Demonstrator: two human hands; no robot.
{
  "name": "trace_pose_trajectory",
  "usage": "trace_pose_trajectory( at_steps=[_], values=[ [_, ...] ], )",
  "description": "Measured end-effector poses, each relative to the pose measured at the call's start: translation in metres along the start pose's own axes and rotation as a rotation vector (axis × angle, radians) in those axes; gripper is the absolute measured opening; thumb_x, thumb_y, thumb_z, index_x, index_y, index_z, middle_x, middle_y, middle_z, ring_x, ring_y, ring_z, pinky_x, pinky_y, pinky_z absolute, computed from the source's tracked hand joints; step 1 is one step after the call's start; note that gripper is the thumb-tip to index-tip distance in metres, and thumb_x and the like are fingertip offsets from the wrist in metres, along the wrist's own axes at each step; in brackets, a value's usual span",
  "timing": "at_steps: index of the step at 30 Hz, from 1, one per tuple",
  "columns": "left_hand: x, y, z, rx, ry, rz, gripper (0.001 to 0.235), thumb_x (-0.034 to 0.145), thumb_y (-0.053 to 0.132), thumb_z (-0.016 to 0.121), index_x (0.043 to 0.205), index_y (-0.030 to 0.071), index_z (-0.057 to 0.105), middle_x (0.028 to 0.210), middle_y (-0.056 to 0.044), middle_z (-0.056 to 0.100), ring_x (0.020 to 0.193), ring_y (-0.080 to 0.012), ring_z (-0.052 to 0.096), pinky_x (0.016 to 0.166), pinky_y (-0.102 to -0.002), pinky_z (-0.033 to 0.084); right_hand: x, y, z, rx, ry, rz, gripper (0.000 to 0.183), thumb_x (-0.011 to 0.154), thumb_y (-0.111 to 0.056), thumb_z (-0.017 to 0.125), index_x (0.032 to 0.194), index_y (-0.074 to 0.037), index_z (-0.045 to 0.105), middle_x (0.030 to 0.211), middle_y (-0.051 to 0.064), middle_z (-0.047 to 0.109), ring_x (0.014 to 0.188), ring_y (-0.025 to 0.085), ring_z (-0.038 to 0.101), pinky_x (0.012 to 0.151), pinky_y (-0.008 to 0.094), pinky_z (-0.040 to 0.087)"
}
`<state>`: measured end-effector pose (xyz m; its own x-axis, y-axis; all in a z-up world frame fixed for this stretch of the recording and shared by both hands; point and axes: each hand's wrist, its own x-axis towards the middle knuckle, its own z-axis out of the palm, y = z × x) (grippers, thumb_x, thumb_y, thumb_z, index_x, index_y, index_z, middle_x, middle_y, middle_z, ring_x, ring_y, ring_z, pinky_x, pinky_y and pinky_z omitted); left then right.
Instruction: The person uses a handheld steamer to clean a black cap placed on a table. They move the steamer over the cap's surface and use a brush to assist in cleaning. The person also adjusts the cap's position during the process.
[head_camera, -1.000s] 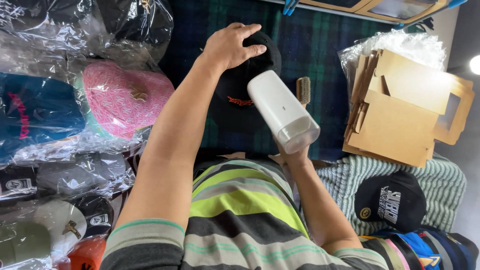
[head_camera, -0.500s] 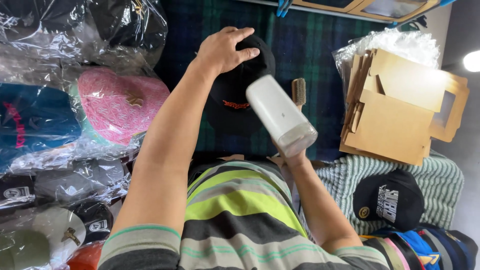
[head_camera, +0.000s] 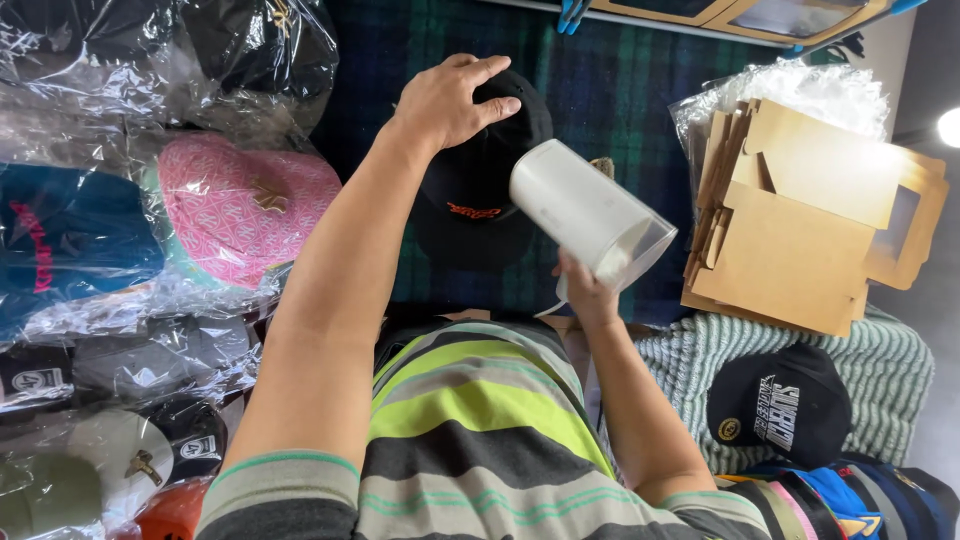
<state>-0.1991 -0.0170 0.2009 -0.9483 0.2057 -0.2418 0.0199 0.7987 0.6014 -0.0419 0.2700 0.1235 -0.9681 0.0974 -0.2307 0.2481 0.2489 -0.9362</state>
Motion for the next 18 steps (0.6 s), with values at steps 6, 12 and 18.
trace_pose_trajectory(
  at_steps=[6, 12, 18],
  values=[
    [0.001, 0.005, -0.007, 0.006, -0.028, -0.014, 0.071, 0.097, 0.067, 0.047, 0.155, 0.027, 0.043, 0.155, -0.011, 0.045, 0.134, -0.0362, 0.051, 0.096, -0.052, 0.046, 0.019, -0.041, -0.009, 0.192, -0.003, 0.246, 0.042, 0.088, -0.048, 0.062, 0.098, -0.008, 0.054, 0.069, 0.007, 0.05, 0.045, 0.022, 0.056, 0.048, 0.037, 0.046],
    [-0.012, 0.011, -0.042, -0.334, -0.176, -0.309, 0.098, 0.079, 0.082, 0.036, 0.157, 0.022, 0.04, 0.161, -0.01, 0.041, 0.148, -0.0338, 0.036, 0.118, -0.048, 0.03, 0.001, -0.038, -0.011, 0.22, 0.132, 0.452, 0.038, 0.09, -0.04, 0.062, 0.112, -0.01, 0.052, 0.064, 0.01, 0.048, 0.045, 0.023, 0.054, 0.042, 0.04, 0.042],
    [-0.073, 0.001, 0.0, -0.384, 0.602, 0.095, 0.073, 0.105, 0.059, 0.031, 0.143, 0.001, 0.053, 0.14, -0.017, 0.064, 0.13, -0.0325, 0.06, 0.104, -0.041, 0.047, -0.043, -0.059, 0.004, 0.277, 0.129, -0.093, 0.039, 0.09, -0.034, 0.064, 0.119, -0.008, 0.055, 0.078, 0.008, 0.062, 0.068, 0.02, 0.064, 0.065, 0.038, 0.054]
  ],
)
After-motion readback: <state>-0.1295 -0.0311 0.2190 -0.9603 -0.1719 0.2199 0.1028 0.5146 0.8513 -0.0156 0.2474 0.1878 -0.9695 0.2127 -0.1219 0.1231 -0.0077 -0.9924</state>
